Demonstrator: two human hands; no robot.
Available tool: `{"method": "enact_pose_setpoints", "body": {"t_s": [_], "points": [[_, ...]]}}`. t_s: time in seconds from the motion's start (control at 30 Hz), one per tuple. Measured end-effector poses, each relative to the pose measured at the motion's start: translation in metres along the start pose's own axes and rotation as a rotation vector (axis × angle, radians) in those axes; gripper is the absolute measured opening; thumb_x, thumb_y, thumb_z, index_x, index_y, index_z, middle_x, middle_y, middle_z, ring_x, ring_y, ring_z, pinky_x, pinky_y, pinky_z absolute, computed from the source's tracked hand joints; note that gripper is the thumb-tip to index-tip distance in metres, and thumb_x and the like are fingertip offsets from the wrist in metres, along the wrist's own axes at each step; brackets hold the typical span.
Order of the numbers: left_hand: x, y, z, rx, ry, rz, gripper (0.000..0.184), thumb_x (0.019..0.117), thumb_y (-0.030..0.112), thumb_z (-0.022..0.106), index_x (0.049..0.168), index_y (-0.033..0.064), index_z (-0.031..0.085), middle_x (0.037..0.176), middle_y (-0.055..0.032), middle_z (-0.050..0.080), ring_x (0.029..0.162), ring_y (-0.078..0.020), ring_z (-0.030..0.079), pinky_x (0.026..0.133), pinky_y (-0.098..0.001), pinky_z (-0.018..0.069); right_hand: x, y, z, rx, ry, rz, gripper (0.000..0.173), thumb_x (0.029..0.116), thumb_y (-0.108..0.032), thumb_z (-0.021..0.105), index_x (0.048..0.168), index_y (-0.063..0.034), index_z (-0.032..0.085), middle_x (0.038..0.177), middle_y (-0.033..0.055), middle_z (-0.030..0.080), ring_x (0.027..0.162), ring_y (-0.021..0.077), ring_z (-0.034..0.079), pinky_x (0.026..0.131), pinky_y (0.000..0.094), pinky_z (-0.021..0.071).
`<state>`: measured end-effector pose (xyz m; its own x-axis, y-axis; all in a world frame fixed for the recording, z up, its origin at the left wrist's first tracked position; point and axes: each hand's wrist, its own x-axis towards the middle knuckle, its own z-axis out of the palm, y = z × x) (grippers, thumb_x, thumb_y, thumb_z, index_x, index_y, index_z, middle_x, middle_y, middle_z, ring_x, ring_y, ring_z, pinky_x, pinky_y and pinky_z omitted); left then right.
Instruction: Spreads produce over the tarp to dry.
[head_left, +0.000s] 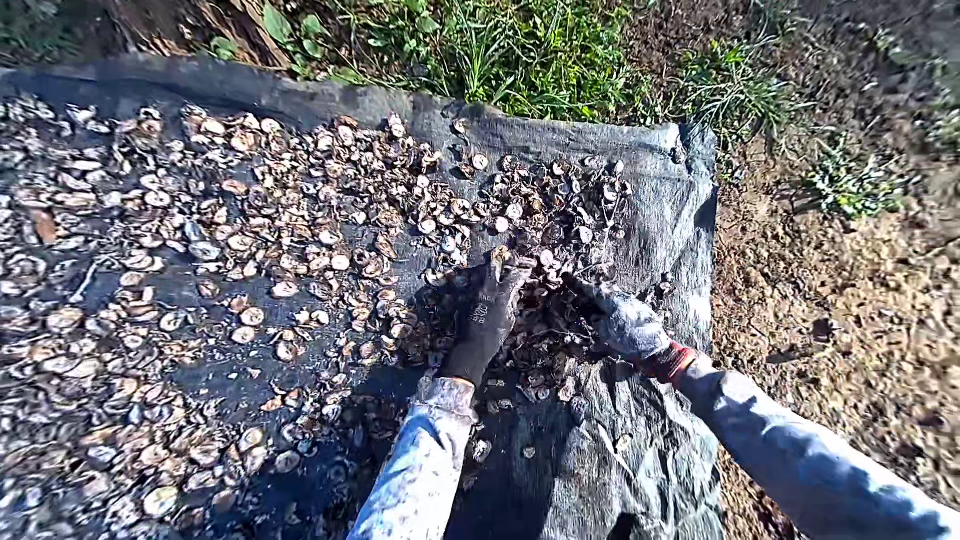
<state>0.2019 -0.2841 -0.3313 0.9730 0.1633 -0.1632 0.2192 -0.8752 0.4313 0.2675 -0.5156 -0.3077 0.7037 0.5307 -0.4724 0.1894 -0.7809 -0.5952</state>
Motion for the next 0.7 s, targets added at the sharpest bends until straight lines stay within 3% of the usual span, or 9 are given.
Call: {"method": "enact_pose_setpoints", "body": {"t_s": [0.1,0.17,0.23,0.3,0.4,0.47,0.57,0.63,0.7], "points": [[-0.003,-0.012,-0.03,-0.112,0.134,-0.137,0.053,0.1001,0.028,0.066,0.149,0.0188,0.051,0.141,-0.02,0.059,0.119,-0.0439,0.063,0.096,-0.0688,0.0492,0.009,-0.02,-0.012,0.204,0.067,-0.062,0.044,0.1015,-0.031,0.062,0.145,-0.0294,0.057,0.126,0.0101,0.07,0.107,0.0309,0.069,0.089,0.0614,0.0537],[-0.001,-0.017,-0.047,-0.076,0.235,-0.147,0.052,0.0978,0.043,0.068,0.142,0.0175,0.059,0.137,-0.0177,0.063,0.122,-0.041,0.063,0.1,-0.0657,0.0485,0.015,-0.031,-0.009,0.024,0.128,-0.223,0.06,0.0923,-0.038,0.073,0.148,-0.0313,0.054,0.136,0.0105,0.065,0.116,0.0333,0.066,0.091,0.0646,0.0521],[-0.004,-0.026,-0.05,0.08,0.195,-0.109,0.05,0.0967,0.05,0.066,0.138,0.0213,0.064,0.15,-0.0162,0.053,0.139,-0.0447,0.046,0.111,-0.0699,0.0349,0.026,-0.039,0.018,-0.235,0.059,-0.313,0.09,0.0774,-0.047,0.08,0.157,-0.0336,0.04,0.16,0.0222,0.038,0.142,0.0491,0.039,0.105,0.0754,0.0342],[-0.021,-0.033,-0.037,0.221,0.021,-0.126,0.066,0.0868,0.06,0.071,0.146,0.0339,0.056,0.165,-0.0126,0.035,0.15,-0.0501,0.023,0.112,-0.0775,0.0221,0.014,-0.038,0.06,-0.333,-0.041,-0.369,0.097,0.0715,-0.056,0.082,0.157,-0.0312,0.043,0.169,0.023,0.02,0.153,0.0521,0.015,0.115,0.0793,0.0138],[-0.075,-0.021,-0.036,0.26,-0.209,-0.096,0.054,0.0905,0.04,0.073,0.141,0.0236,0.062,0.154,-0.0144,0.049,0.142,-0.0447,0.042,0.107,-0.0683,0.0374,-0.04,-0.041,0.075,-0.313,-0.137,-0.352,0.072,0.0898,-0.035,0.071,0.155,-0.0181,0.047,0.16,0.0257,0.039,0.145,0.0518,0.037,0.111,0.0731,0.0292],[-0.103,-0.011,-0.055,0.111,-0.339,-0.208,0.048,0.0968,0.016,0.066,0.144,0.0102,0.059,0.153,-0.0182,0.05,0.143,-0.0402,0.045,0.115,-0.0596,0.0355,-0.063,-0.045,0.063,-0.237,-0.188,-0.299,0.054,0.0987,-0.022,0.057,0.152,-0.0121,0.051,0.148,0.0242,0.055,0.136,0.043,0.052,0.11,0.0619,0.0387],[-0.119,-0.021,-0.077,-0.001,-0.178,-0.308,0.046,0.0977,0.012,0.066,0.143,0.0084,0.059,0.144,-0.0198,0.058,0.133,-0.0395,0.055,0.111,-0.0596,0.0414,-0.055,-0.052,0.035,0.019,-0.331,-0.093,0.053,0.1007,-0.022,0.057,0.152,-0.0146,0.049,0.144,0.0177,0.059,0.132,0.0336,0.057,0.11,0.0558,0.0431],[-0.127,-0.027,-0.095,-0.008,-0.024,-0.346,0.044,0.0956,0.02,0.073,0.137,0.0089,0.063,0.135,-0.0205,0.064,0.123,-0.0416,0.061,0.104,-0.0642,0.0455,-0.051,-0.05,0.034,0.24,-0.193,-0.057,0.041,0.1014,-0.019,0.061,0.142,-0.0092,0.059,0.13,0.0222,0.066,0.12,0.0367,0.063,0.104,0.0588,0.0468],[-0.138,-0.031,-0.112,-0.021,0.067,-0.363,0.043,0.0947,0.018,0.074,0.136,0.0093,0.063,0.132,-0.0211,0.065,0.119,-0.0432,0.062,0.101,-0.0665,0.0466,-0.044,-0.056,0.03,0.299,-0.103,-0.078,0.041,0.1018,-0.017,0.06,0.142,-0.0086,0.059,0.13,0.0231,0.066,0.119,0.0381,0.063,0.102,0.0608,0.0463]]}}
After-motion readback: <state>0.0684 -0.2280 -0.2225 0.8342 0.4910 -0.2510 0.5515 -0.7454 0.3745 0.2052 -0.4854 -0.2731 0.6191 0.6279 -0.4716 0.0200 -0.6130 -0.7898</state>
